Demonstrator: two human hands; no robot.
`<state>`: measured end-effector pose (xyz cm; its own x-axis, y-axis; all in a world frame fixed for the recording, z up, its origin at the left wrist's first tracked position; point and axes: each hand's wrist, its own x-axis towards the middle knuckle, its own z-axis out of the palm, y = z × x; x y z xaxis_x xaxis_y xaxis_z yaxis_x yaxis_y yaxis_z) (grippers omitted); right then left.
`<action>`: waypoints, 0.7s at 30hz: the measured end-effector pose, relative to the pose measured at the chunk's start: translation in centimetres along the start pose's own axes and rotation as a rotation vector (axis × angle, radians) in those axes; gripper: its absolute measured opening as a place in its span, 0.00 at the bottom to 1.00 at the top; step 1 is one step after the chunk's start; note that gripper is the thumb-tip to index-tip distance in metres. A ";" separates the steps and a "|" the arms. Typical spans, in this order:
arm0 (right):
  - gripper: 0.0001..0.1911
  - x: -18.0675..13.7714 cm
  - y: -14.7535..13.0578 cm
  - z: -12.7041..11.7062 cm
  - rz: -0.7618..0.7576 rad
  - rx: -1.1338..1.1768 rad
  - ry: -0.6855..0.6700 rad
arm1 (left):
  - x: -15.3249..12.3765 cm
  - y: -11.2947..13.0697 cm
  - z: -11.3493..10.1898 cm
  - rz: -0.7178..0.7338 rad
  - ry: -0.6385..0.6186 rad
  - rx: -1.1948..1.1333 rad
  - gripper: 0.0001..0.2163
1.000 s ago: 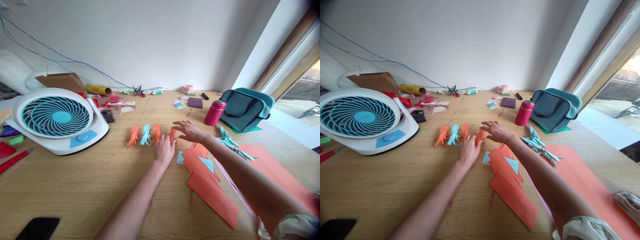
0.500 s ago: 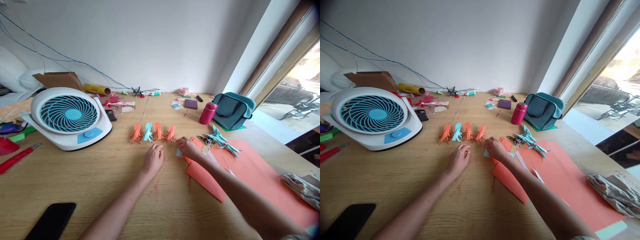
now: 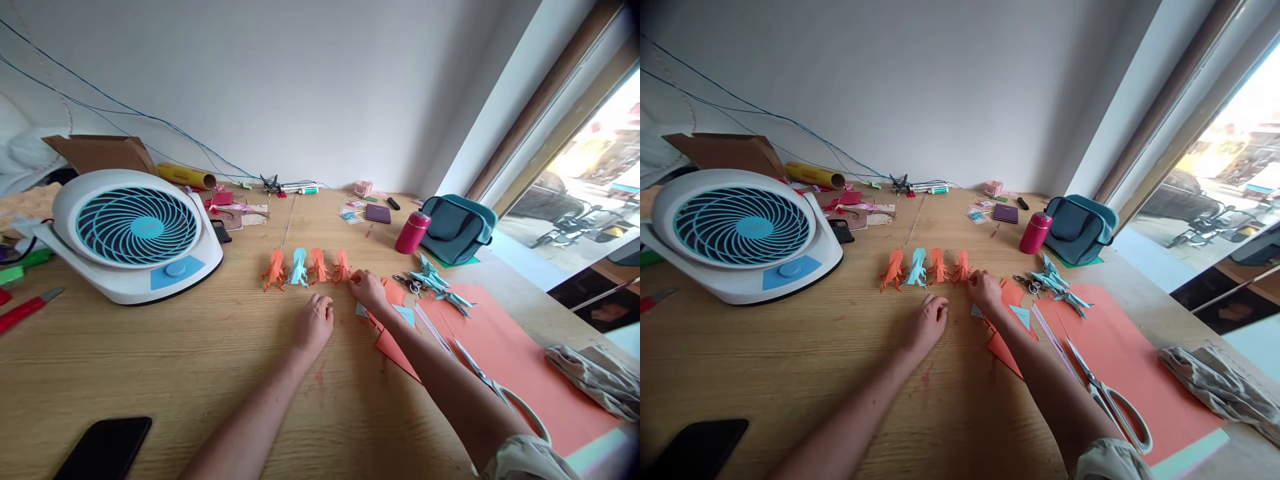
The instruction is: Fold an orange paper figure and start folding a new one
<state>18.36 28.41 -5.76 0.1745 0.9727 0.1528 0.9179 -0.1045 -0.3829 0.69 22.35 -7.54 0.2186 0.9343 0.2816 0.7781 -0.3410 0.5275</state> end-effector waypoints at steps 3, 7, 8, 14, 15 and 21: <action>0.07 0.3 0.0 0.3 0.006 0.016 0.008 | 0.1 0.0 0.0 -0.001 0.001 -0.006 0.08; 0.05 0.1 0.0 0.7 0.018 0.054 0.020 | 0.1 -0.2 0.2 0.002 0.004 -0.008 0.08; 0.05 0.0 0.0 0.7 0.018 0.069 0.023 | 0.1 -0.2 0.2 0.003 0.006 -0.008 0.08; 0.06 -1.5 0.3 -1.1 -0.020 0.209 0.057 | 0.1 -0.5 0.3 0.025 0.027 -0.023 0.09; 0.05 -2.2 0.1 -1.8 -0.039 0.243 0.061 | 0.2 -0.5 0.3 0.031 0.031 -0.024 0.09; 0.09 -12.1 -2.5 -9.8 -0.244 0.482 0.054 | -0.2 0.1 -0.3 0.101 0.055 -0.011 0.09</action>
<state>17.42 14.89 2.25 0.0067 0.9434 0.3316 0.6691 0.2422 -0.7026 0.58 22.11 -7.29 0.2630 0.8881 0.3770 0.7473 -0.4347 0.5026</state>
